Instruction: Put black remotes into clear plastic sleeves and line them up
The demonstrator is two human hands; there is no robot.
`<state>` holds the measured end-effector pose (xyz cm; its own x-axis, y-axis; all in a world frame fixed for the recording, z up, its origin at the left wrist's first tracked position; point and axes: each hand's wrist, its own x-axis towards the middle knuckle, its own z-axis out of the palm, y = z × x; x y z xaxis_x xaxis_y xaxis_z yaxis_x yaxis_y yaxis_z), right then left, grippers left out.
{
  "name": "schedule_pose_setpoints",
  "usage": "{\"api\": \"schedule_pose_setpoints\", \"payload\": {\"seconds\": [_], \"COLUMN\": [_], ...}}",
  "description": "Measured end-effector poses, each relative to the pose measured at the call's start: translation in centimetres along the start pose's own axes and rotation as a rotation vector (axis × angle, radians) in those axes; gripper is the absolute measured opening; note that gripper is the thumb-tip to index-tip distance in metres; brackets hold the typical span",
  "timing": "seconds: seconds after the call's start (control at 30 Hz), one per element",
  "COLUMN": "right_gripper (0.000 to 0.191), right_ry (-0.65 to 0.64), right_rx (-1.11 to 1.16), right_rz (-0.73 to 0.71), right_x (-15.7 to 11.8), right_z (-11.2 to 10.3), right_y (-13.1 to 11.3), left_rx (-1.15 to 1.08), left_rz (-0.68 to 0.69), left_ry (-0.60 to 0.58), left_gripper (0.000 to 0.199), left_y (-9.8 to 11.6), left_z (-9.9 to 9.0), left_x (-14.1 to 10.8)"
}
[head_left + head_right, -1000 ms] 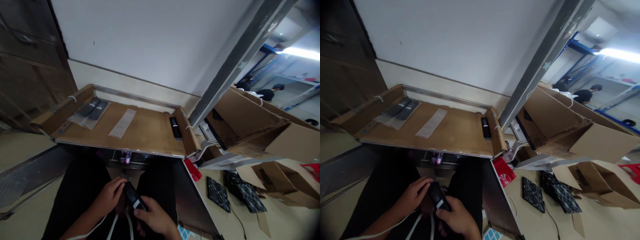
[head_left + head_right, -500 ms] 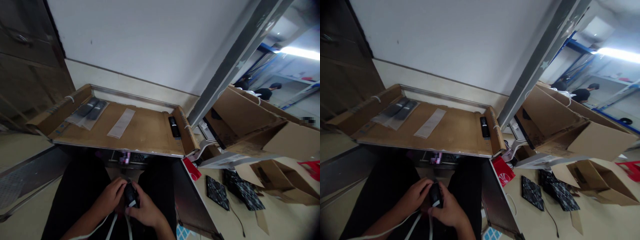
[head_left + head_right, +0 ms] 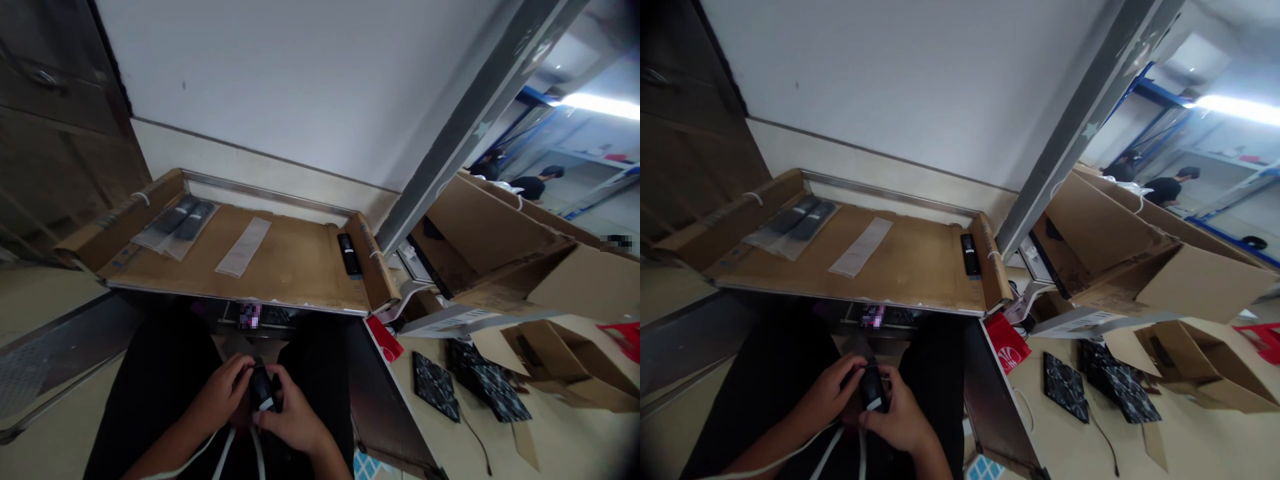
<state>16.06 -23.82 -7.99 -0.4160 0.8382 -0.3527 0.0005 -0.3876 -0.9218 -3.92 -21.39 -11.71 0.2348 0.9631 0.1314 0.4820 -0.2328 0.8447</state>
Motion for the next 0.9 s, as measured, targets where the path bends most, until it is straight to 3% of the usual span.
{"api": "schedule_pose_setpoints", "payload": {"seconds": [0.27, 0.47, 0.67, 0.9], "right_gripper": [0.06, 0.055, 0.06, 0.071], "right_ry": [0.067, 0.187, 0.305, 0.296], "right_rx": [0.038, -0.022, 0.014, 0.119], "right_rz": [0.029, 0.057, 0.126, 0.207], "right_x": [0.4, 0.6, 1.2, 1.1], "right_z": [-0.1, 0.1, 0.0, -0.2], "right_y": [1.1, 1.5, 2.1, 1.2], "left_rx": [0.015, 0.001, -0.029, -0.137], "left_rz": [0.004, -0.005, -0.083, -0.147], "left_ry": [-0.029, -0.064, -0.126, -0.109], "left_gripper": [0.023, 0.021, 0.019, 0.018], "left_y": [-0.8, -0.1, 0.7, 0.3], "left_z": [0.4, 0.8, 1.2, 1.7], "left_x": [-0.3, -0.6, -0.7, -0.7]}}
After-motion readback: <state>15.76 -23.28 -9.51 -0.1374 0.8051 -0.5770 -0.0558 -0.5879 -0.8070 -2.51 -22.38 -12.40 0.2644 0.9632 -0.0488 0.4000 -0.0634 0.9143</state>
